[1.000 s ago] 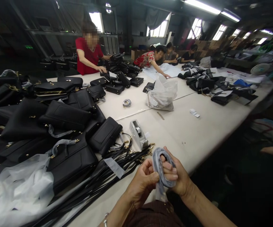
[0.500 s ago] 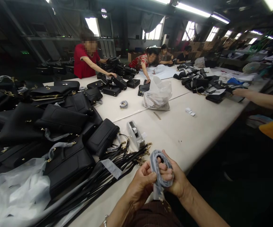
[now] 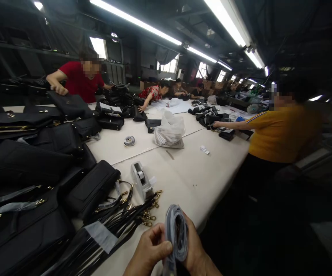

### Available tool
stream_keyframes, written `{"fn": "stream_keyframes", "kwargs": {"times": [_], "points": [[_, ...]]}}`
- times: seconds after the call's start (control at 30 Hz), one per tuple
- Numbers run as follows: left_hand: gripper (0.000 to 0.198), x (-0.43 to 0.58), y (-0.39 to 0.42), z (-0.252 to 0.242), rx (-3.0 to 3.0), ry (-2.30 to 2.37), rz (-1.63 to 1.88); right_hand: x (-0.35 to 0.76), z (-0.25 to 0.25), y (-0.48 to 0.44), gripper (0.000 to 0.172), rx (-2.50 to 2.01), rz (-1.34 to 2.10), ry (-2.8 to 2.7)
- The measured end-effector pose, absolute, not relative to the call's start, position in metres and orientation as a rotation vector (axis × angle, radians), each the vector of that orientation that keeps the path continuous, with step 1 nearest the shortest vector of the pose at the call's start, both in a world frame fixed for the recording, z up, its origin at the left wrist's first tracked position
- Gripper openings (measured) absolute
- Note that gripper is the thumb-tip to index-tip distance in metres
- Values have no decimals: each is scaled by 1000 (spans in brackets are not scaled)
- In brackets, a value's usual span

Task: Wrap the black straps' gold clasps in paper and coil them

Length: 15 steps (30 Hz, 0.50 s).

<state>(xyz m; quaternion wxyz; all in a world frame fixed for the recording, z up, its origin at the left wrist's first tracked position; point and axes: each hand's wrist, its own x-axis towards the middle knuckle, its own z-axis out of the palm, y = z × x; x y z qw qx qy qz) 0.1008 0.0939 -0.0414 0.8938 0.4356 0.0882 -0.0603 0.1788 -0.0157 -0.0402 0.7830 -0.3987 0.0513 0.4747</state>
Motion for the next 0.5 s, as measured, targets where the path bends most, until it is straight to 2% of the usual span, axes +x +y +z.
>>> {"fn": "stream_keyframes", "kwargs": {"times": [0.2, 0.4, 0.5], "points": [[46, 119, 93, -31, 1503, 32, -55, 186, -73, -2, 47, -1052, 852, 208], [8, 159, 100, -42, 2453, 136, -90, 234, -86, -34, 50, -1378, 558, 108], [13, 186, 100, -70, 2587, 129, -163, 259, -97, -54, 44, -1575, 475, 54]]}}
